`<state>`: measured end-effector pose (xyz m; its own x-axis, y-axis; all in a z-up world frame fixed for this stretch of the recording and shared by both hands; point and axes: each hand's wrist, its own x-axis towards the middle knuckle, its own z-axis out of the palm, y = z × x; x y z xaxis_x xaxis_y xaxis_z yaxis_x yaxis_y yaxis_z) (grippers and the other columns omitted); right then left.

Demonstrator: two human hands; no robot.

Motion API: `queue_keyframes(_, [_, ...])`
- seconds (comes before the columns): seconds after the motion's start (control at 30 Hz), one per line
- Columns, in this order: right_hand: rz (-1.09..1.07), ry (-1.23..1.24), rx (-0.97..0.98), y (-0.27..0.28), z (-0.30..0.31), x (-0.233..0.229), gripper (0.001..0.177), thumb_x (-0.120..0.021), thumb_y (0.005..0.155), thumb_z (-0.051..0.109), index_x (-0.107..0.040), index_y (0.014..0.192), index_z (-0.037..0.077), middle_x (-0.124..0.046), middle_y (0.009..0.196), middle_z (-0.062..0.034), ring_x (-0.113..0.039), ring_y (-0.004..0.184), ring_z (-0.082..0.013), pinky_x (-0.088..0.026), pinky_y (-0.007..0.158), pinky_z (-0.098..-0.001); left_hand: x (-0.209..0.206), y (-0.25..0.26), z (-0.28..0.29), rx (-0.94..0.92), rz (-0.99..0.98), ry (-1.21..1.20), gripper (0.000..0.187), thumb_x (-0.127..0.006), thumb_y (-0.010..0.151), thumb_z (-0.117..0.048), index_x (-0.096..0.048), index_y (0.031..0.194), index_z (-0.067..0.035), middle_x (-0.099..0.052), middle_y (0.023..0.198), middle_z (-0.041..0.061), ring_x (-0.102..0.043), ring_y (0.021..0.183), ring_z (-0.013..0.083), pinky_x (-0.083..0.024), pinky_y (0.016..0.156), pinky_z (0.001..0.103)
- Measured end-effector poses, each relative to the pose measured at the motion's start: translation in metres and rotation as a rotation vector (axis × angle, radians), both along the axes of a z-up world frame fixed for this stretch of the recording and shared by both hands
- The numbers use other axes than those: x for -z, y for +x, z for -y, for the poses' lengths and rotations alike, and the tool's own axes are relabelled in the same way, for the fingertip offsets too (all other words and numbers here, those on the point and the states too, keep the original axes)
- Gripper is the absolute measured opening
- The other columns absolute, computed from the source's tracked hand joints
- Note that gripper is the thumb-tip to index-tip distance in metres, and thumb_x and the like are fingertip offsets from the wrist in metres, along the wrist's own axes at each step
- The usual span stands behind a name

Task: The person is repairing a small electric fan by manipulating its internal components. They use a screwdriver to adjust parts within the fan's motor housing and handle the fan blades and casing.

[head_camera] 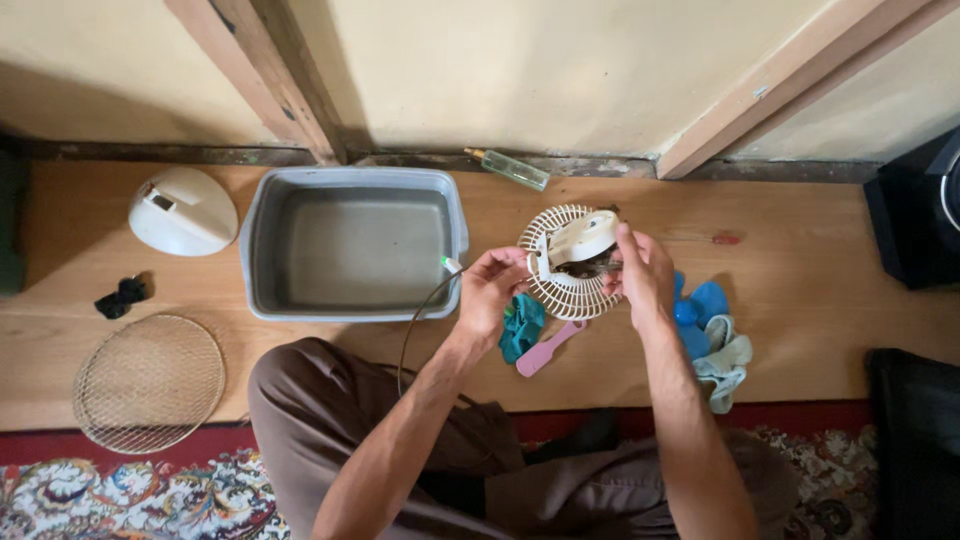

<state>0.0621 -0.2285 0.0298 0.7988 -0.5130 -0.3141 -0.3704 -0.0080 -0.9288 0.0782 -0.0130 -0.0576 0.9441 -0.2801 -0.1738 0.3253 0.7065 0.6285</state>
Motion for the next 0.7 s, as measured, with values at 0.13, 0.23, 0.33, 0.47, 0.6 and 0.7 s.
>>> queue_keyframes(0.13, [-0.228, -0.106, -0.121, 0.016, 0.005, -0.009, 0.049, -0.065, 0.095, 0.045, -0.071, 0.117, 0.002, -0.069, 0.082, -0.0128, -0.049, 0.044, -0.0129, -0.034, 0.034, -0.0282, -0.006, 0.011, 0.018, 0.000, 0.052, 0.138, 0.018, -0.066, 0.093, 0.005, -0.067, 0.110, 0.001, -0.071, 0.101, 0.005, -0.068, 0.089, 0.0137, -0.059, 0.079, 0.029])
queue_keyframes(0.23, [-0.150, -0.036, -0.167, 0.024, 0.010, -0.003, 0.043, -0.071, 0.093, 0.035, -0.071, 0.110, -0.005, -0.072, 0.083, -0.0107, -0.049, 0.043, -0.0134, -0.030, 0.031, -0.0275, -0.012, 0.020, 0.029, 0.004, 0.124, 0.171, 0.015, -0.067, 0.094, 0.004, -0.066, 0.109, 0.001, -0.072, 0.103, 0.005, -0.069, 0.090, 0.0135, -0.060, 0.081, 0.030])
queue_keyframes(0.33, [-0.072, 0.165, -0.128, 0.025, 0.022, 0.008, 0.033, -0.073, 0.091, 0.023, -0.070, 0.110, -0.003, -0.071, 0.082, -0.0087, -0.057, 0.047, -0.0122, -0.040, 0.035, -0.0262, -0.018, 0.030, 0.039, 0.000, 0.201, 0.215, 0.015, -0.068, 0.096, 0.005, -0.066, 0.110, 0.002, -0.072, 0.103, 0.007, -0.069, 0.093, 0.0133, -0.059, 0.085, 0.029])
queue_keyframes(0.47, [-0.032, 0.282, -0.076, 0.017, 0.030, 0.025, 0.026, -0.072, 0.093, 0.016, -0.067, 0.112, -0.001, -0.064, 0.073, -0.0103, -0.061, 0.052, -0.0139, -0.050, 0.045, -0.0285, -0.026, 0.043, 0.052, -0.013, 0.276, 0.360, 0.016, -0.070, 0.094, 0.003, -0.067, 0.110, 0.002, -0.074, 0.105, 0.006, -0.071, 0.097, 0.0125, -0.059, 0.089, 0.028])
queue_keyframes(0.6, [0.144, 0.413, -0.129, 0.006, 0.033, 0.033, 0.024, -0.069, 0.093, 0.011, -0.067, 0.113, -0.001, -0.065, 0.079, -0.0057, -0.056, 0.055, -0.0107, -0.051, 0.051, -0.0300, -0.041, 0.050, 0.061, -0.037, 0.373, 0.608, 0.017, -0.075, 0.093, -0.001, -0.070, 0.109, 0.002, -0.078, 0.101, 0.008, -0.074, 0.093, 0.0127, -0.062, 0.085, 0.029])
queue_keyframes(0.7, [0.251, 0.489, -0.184, 0.003, 0.037, 0.035, 0.025, -0.067, 0.093, 0.008, -0.067, 0.116, -0.001, -0.067, 0.084, -0.0042, -0.048, 0.057, -0.0078, -0.050, 0.054, -0.0290, -0.053, 0.050, 0.067, -0.090, 0.473, 0.680, 0.018, -0.079, 0.091, -0.004, -0.070, 0.107, 0.000, -0.079, 0.097, 0.008, -0.077, 0.091, 0.0138, -0.064, 0.086, 0.030])
